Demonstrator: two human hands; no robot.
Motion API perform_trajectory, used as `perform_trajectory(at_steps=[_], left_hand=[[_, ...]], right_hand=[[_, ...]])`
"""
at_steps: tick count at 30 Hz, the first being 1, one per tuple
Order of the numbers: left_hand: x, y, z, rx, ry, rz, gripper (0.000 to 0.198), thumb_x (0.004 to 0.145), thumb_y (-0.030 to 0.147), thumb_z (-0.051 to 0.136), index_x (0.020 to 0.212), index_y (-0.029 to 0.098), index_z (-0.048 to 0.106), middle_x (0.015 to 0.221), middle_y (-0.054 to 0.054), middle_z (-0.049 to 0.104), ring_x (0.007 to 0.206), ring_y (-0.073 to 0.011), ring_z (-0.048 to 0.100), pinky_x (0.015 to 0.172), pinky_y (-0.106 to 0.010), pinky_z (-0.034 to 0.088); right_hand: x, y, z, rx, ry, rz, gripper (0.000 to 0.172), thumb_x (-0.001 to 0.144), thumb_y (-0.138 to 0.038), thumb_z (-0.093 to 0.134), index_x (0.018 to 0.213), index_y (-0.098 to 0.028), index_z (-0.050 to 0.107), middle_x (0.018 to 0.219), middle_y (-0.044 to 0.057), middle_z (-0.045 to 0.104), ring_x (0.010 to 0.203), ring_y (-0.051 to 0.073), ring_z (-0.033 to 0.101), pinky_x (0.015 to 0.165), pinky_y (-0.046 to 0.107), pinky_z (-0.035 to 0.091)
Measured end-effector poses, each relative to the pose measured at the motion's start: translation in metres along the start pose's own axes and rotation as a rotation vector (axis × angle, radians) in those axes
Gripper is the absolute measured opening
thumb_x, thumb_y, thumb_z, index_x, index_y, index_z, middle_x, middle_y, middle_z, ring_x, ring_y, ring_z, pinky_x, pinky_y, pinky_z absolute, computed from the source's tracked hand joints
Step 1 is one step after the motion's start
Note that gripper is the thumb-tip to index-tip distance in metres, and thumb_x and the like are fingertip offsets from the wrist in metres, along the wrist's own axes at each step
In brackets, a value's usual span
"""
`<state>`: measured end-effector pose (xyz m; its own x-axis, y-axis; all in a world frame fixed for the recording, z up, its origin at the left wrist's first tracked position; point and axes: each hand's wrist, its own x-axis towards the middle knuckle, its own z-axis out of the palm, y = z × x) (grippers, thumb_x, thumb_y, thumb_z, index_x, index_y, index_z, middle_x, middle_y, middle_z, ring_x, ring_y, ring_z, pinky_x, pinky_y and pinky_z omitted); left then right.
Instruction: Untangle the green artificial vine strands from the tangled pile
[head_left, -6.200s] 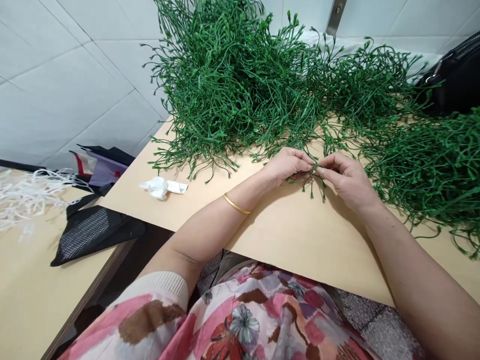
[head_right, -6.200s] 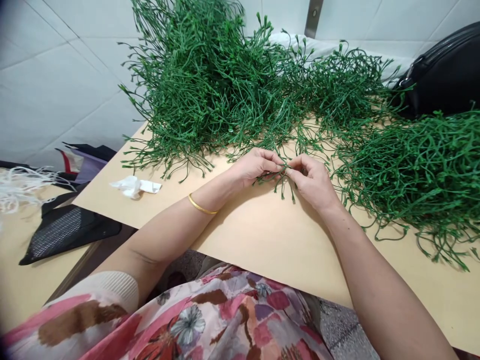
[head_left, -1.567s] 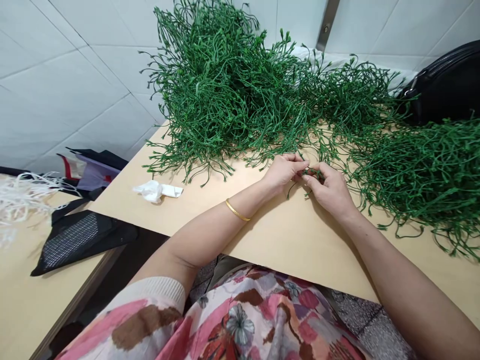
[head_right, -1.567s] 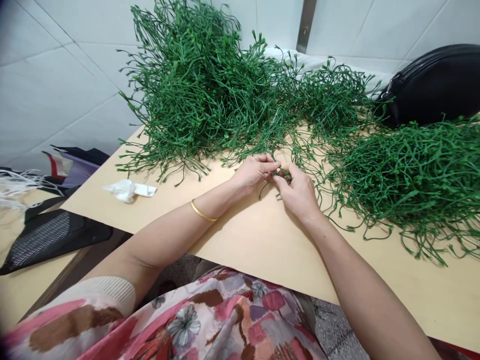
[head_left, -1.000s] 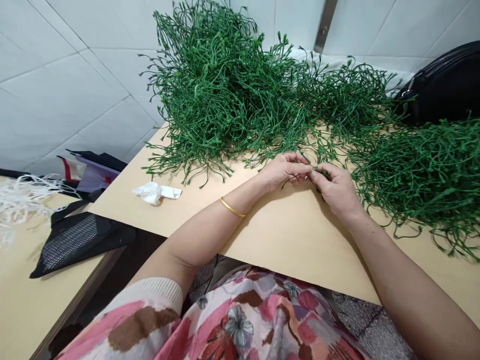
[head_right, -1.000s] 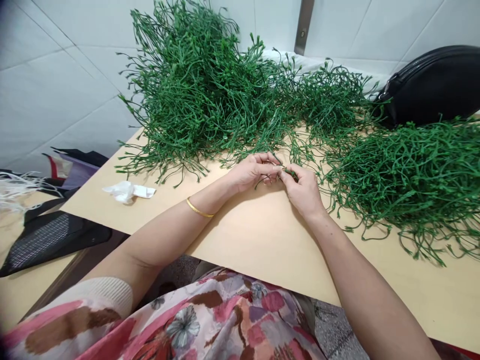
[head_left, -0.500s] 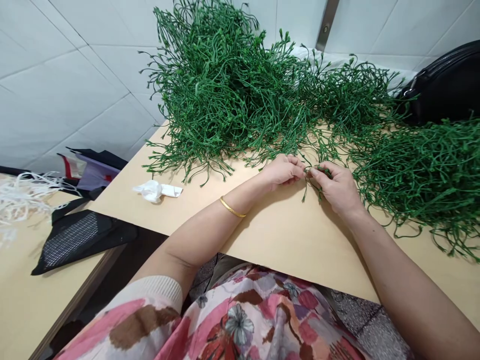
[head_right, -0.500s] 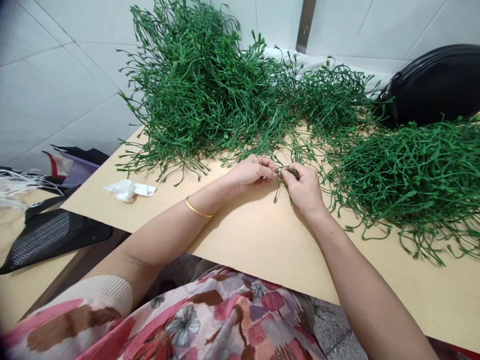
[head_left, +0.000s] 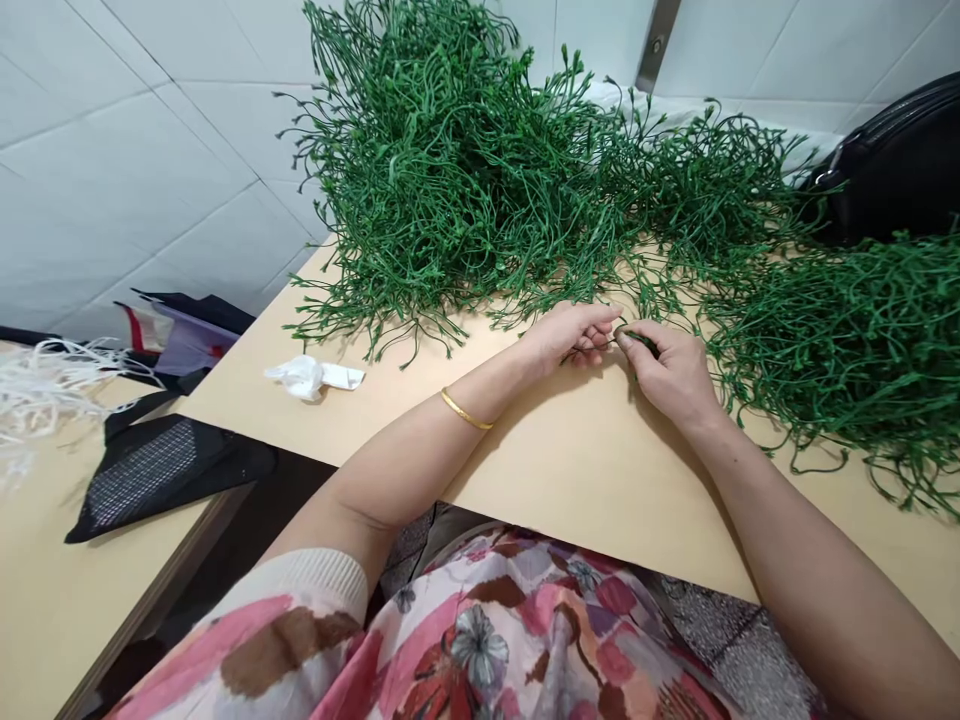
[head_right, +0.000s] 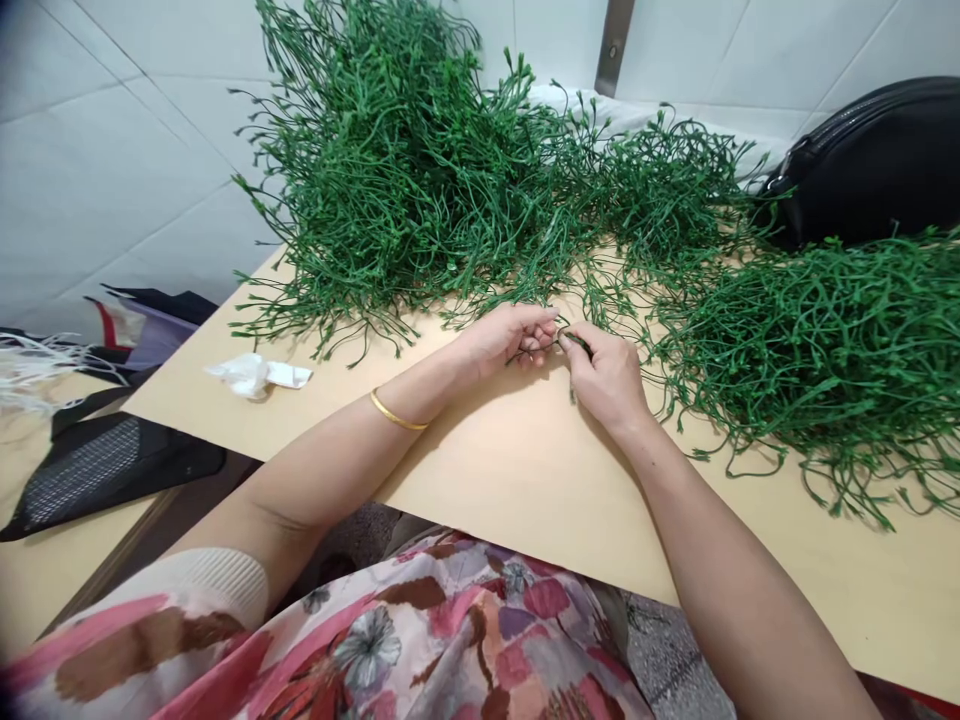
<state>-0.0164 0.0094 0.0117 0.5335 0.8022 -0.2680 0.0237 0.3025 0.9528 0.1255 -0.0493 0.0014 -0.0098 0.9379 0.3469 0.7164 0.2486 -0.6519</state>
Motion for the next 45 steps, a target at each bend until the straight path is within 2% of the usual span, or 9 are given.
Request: perform_trajectory(at_steps=[7,11,14,16,21,28,34,40,45], left_hand=[[0.000,-0.003,0.010,0.029,0.109,0.031,0.029,0.082,0.021,0.053,0.057,0.015,0.041,0.043,0.003,0.047,0.034,-0.0063,0.048,0.038,-0.017,0.034],[0.006,-0.003,0.012,-0.085,0.236,0.039,0.028,0.083,0.017,0.048,0.056,0.016,0.039,0.042,0.005,0.042,0.031,-0.0050,0.043,0.035,-0.016,0.028],[0.009,-0.001,0.011,-0.218,0.305,0.041,0.025,0.084,0.015,0.045,0.059,0.016,0.040,0.044,0.005,0.043,0.032,-0.0025,0.038,0.036,-0.015,0.028],[0.007,-0.001,0.011,-0.261,0.284,0.045,0.023,0.083,0.017,0.048,0.061,0.016,0.040,0.047,0.005,0.045,0.034,-0.0026,0.039,0.037,-0.015,0.030],[-0.001,-0.002,0.014,-0.402,0.180,-0.015,0.011,0.082,0.021,0.050,0.073,0.016,0.048,0.057,0.001,0.054,0.049,-0.0085,0.055,0.052,-0.022,0.047],[-0.002,-0.006,0.022,-0.656,0.170,-0.020,0.009,0.080,0.012,0.052,0.071,0.012,0.054,0.063,0.000,0.056,0.055,-0.0061,0.054,0.054,-0.018,0.042],[-0.003,-0.007,0.028,-0.737,0.151,-0.040,0.015,0.080,0.006,0.049,0.067,0.010,0.056,0.064,0.000,0.057,0.057,-0.0044,0.052,0.060,-0.017,0.042],[0.002,-0.009,0.025,-0.750,0.178,-0.079,0.018,0.080,0.006,0.049,0.063,0.012,0.052,0.061,0.000,0.058,0.057,-0.0062,0.054,0.062,-0.019,0.044],[0.006,-0.005,0.020,-0.717,0.215,-0.148,0.019,0.085,0.015,0.044,0.066,0.014,0.050,0.057,-0.003,0.058,0.058,-0.0120,0.059,0.065,-0.027,0.050]], right_hand=[[-0.003,-0.003,0.003,-0.151,-0.040,-0.149,0.023,0.082,-0.024,0.042,0.071,-0.017,0.060,0.058,0.001,0.054,0.053,0.011,0.044,0.055,0.023,0.029],[-0.008,-0.011,-0.001,-0.415,0.013,-0.385,0.019,0.077,-0.018,0.042,0.070,-0.018,0.060,0.059,0.003,0.054,0.055,0.014,0.042,0.057,0.026,0.028],[-0.014,-0.026,-0.005,-0.398,0.002,-0.498,0.021,0.080,-0.020,0.042,0.077,-0.019,0.063,0.061,0.004,0.057,0.059,0.015,0.046,0.061,0.028,0.031],[-0.016,-0.033,-0.007,-0.270,0.048,-0.415,0.021,0.083,-0.026,0.042,0.082,-0.020,0.062,0.067,0.005,0.060,0.063,0.015,0.050,0.062,0.028,0.034],[-0.008,-0.023,-0.009,0.059,0.250,0.036,0.023,0.083,-0.039,0.049,0.079,-0.019,0.059,0.065,0.000,0.056,0.056,0.011,0.045,0.055,0.024,0.035],[-0.006,-0.016,0.005,0.081,0.058,0.106,0.030,0.079,-0.044,0.054,0.074,-0.016,0.063,0.058,-0.001,0.053,0.053,0.010,0.040,0.054,0.024,0.032],[-0.008,-0.021,0.016,0.025,0.079,0.006,0.018,0.081,-0.027,0.049,0.070,-0.016,0.059,0.073,0.004,0.061,0.065,0.013,0.050,0.063,0.025,0.035],[-0.009,-0.013,0.020,-0.231,0.040,-0.141,0.019,0.085,-0.023,0.039,0.073,-0.017,0.053,0.074,0.005,0.058,0.062,0.015,0.045,0.061,0.028,0.029],[-0.016,-0.027,0.017,-0.347,-0.124,-0.474,0.019,0.081,-0.018,0.040,0.067,-0.018,0.052,0.068,0.004,0.057,0.066,0.016,0.044,0.066,0.030,0.027]])
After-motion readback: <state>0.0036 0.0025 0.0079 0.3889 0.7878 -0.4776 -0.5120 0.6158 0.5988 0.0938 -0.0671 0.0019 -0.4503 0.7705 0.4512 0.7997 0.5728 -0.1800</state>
